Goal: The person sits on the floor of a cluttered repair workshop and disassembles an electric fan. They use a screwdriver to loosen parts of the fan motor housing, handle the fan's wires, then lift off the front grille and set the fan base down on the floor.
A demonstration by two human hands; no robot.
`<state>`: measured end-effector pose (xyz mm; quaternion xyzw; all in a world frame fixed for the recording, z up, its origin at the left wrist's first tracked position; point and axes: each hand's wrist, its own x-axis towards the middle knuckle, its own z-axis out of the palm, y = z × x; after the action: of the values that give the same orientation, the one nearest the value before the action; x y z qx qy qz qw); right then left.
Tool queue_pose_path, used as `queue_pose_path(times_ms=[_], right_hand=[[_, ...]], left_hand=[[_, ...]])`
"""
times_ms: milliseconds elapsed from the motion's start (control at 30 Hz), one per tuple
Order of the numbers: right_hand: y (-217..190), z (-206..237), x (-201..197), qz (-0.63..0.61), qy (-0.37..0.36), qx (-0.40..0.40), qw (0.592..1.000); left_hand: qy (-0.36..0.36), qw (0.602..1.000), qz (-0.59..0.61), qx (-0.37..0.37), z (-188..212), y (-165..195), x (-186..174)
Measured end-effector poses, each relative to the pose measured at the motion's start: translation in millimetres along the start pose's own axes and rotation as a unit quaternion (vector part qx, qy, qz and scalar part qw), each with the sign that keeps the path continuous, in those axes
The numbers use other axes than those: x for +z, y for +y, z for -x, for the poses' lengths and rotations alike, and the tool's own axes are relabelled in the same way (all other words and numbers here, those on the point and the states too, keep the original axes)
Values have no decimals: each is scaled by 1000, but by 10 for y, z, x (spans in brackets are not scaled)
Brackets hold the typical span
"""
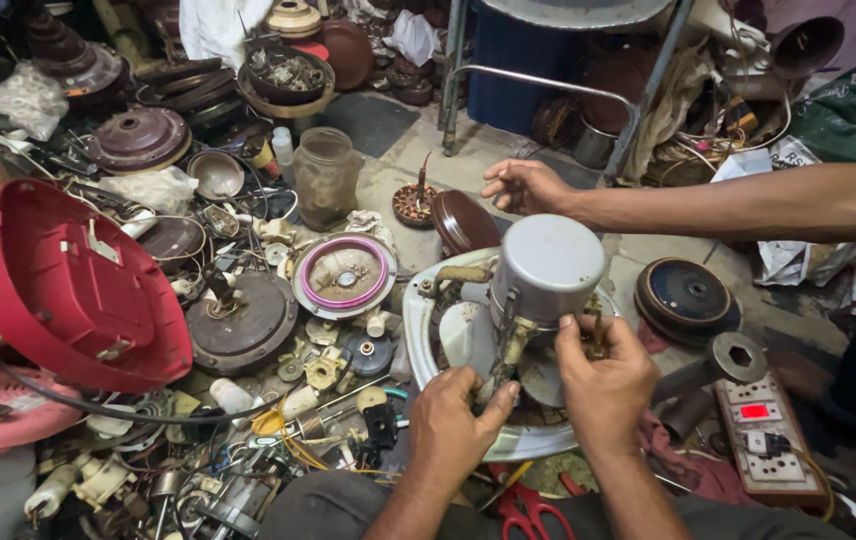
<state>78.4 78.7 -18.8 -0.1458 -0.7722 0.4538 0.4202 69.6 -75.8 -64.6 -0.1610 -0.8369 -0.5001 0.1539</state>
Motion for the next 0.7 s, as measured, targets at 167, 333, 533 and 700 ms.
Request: queue_pose_path(times_ms=[167, 333, 533, 700], right_hand=[[0, -25, -42, 36, -1, -22, 999], [-14, -14, -98, 65, -6, -56, 996], [-33, 39, -85, 37, -4, -58, 998], [-50, 6, -95, 78, -8, -87, 993]], left_hand=[[-13, 1000, -12, -16, -4, 38, -12], [-25, 999, -18, -36, 12, 67, -34], [-18, 1000, -8, -25, 22, 44, -36], [-29, 999, -11, -33, -3, -2, -2]])
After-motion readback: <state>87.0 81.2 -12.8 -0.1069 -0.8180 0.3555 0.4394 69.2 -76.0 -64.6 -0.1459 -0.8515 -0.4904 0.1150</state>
